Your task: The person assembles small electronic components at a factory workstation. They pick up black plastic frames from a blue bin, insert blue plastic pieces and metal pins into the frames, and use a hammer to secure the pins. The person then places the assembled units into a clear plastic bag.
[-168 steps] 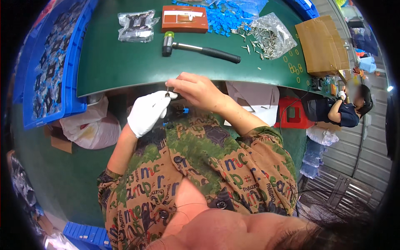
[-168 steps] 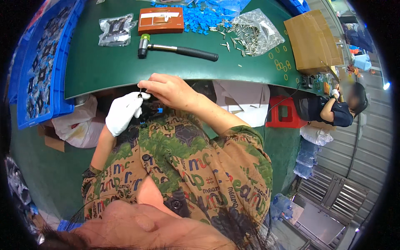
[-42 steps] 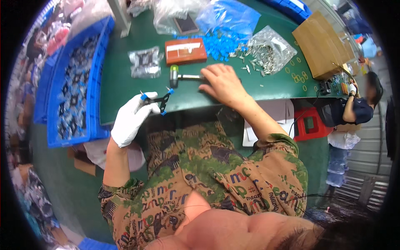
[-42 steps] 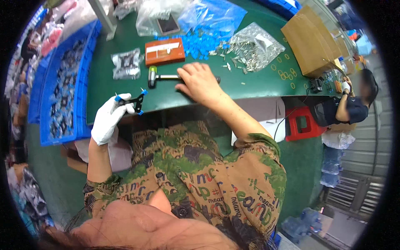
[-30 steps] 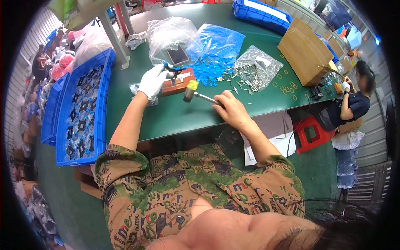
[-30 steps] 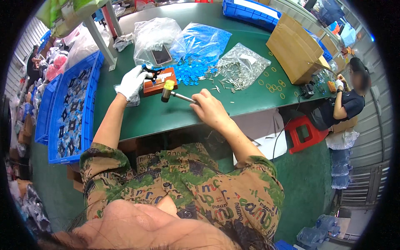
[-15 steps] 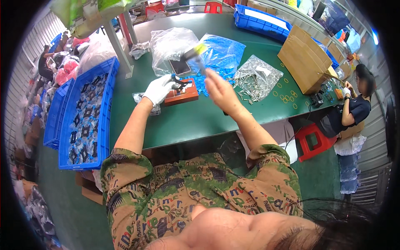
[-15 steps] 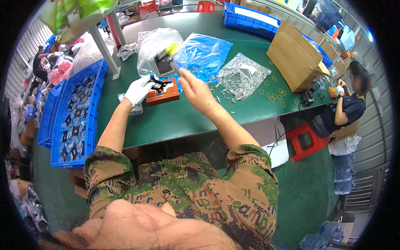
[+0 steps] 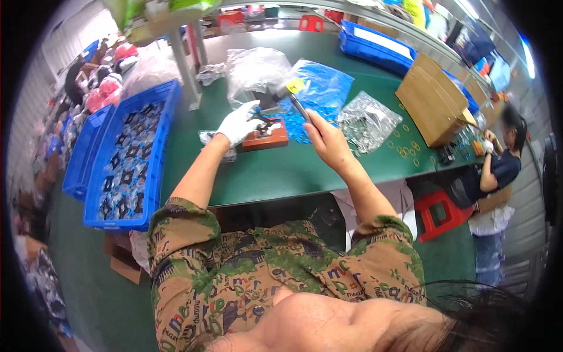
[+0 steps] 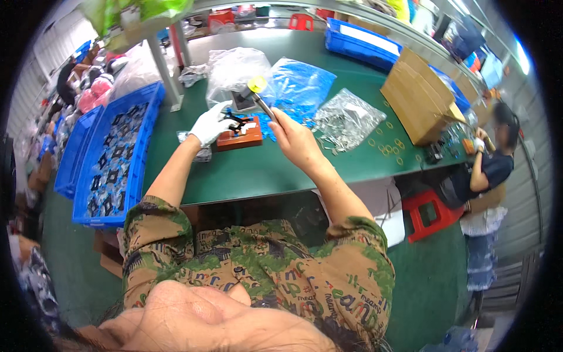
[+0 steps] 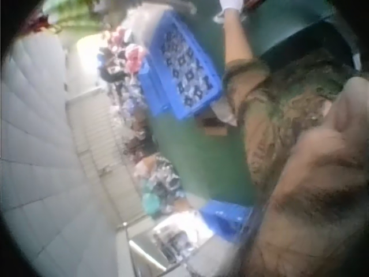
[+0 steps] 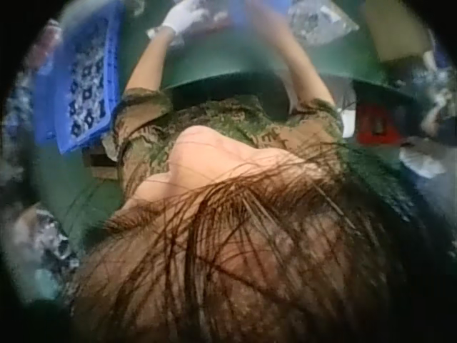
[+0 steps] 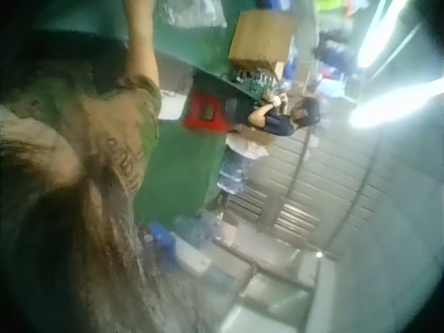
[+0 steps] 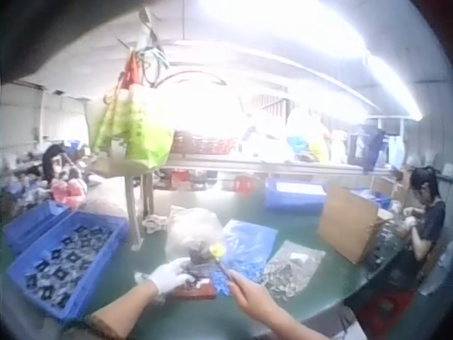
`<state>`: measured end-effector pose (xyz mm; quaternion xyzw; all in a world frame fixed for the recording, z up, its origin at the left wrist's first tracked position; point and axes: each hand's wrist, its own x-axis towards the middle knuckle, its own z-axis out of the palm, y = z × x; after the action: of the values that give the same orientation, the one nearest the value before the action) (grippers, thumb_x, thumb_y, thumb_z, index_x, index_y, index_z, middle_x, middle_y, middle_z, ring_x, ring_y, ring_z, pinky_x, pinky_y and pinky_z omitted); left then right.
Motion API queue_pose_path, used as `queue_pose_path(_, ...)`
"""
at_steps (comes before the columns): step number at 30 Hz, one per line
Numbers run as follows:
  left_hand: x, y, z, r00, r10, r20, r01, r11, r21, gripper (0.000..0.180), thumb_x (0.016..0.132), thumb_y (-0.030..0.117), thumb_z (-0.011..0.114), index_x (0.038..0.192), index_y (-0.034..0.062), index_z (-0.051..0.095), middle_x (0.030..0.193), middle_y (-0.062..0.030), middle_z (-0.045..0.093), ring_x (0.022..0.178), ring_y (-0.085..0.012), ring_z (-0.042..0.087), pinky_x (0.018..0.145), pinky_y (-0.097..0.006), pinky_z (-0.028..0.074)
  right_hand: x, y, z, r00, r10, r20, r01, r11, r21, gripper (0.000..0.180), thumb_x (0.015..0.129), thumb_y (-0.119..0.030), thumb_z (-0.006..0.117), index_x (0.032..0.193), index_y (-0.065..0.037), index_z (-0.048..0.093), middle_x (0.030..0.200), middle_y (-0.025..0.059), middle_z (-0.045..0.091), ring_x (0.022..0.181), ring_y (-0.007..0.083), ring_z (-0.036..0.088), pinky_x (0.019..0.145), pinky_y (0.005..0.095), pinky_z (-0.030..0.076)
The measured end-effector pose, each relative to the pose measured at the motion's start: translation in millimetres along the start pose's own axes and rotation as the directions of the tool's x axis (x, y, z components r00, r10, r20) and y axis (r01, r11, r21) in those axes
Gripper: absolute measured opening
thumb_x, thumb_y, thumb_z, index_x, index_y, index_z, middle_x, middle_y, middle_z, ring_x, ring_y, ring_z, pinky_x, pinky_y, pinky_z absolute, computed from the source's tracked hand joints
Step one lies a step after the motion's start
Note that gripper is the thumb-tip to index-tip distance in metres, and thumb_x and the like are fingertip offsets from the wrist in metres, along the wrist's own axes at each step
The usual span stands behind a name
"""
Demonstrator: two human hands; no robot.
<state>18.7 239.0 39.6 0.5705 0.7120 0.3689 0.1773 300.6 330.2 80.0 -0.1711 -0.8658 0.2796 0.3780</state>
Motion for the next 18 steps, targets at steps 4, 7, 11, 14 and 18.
queue_pose_path(4,6.3,-22.1,2.2,0.998,0.025,-0.061,-0.028,0.998,-0.05,0.085,0.087,0.015,0.074,0.161,0.0178,0.032,0.106,-0.0166,0.07,0.095,-0.0247,0.067,0.088,-0.038,0.054,-28.9,15.8,11.4,0.994,0.097,0.056,-0.094,0.994,-0.047,0.04,0.104,-0.024,0.061,0.139,-0.005,0.057,0.114,0.0239,0.071,0.105,0.0425,0.069,0.086,0.0437,0.055)
queue_pose_path(7,5.4,-32.2,-9.3,0.994,0.09,-0.065,-0.083,0.991,0.106,0.046,0.085,0.02,0.075,0.128,0.0121,0.062,0.1,-0.0158,0.069,0.094,-0.0309,0.068,0.088,-0.039,0.054,-44.3,25.7,17.6,0.987,0.141,0.08,-0.139,0.99,-0.031,0.041,0.104,-0.024,0.062,0.139,-0.004,0.058,0.116,0.0244,0.071,0.105,0.0404,0.071,0.087,0.0428,0.055)
queue_pose_path(11,-3.7,-11.0,-25.8,0.979,0.203,0.029,-0.184,0.809,0.559,0.02,0.085,0.03,0.071,0.093,0.0122,0.075,0.098,-0.0137,0.072,0.094,-0.0349,0.068,0.087,-0.044,0.053,-54.1,32.0,19.5,0.98,0.185,0.07,-0.184,0.983,-0.009,0.041,0.105,-0.025,0.061,0.14,-0.004,0.058,0.112,0.0237,0.072,0.1,0.0372,0.073,0.085,0.0408,0.055)
queue_pose_path(14,-3.5,25.9,-31.4,0.969,0.015,0.245,-0.212,0.557,0.803,0.018,0.087,0.029,0.068,0.095,0.0157,0.077,0.09,-0.0126,0.072,0.089,-0.0352,0.069,0.084,-0.044,0.053,-56.3,34.3,19.4,0.975,0.212,0.062,-0.212,0.977,-0.004,0.04,0.105,-0.024,0.062,0.139,-0.003,0.059,0.111,0.0237,0.072,0.095,0.0359,0.073,0.083,0.0398,0.055)
queue_pose_path(18,5.3,19.1,-25.2,0.959,0.241,0.15,-0.268,0.59,0.762,0.019,0.091,0.03,0.065,0.097,0.0158,0.076,0.09,-0.0137,0.073,0.09,-0.0359,0.07,0.082,-0.046,0.053,-57.8,35.6,20.2,0.981,0.192,0.036,-0.192,0.981,0.006,0.04,0.104,-0.024,0.062,0.138,-0.003,0.06,0.11,0.024,0.072,0.094,0.036,0.073,0.082,0.0399,0.055)
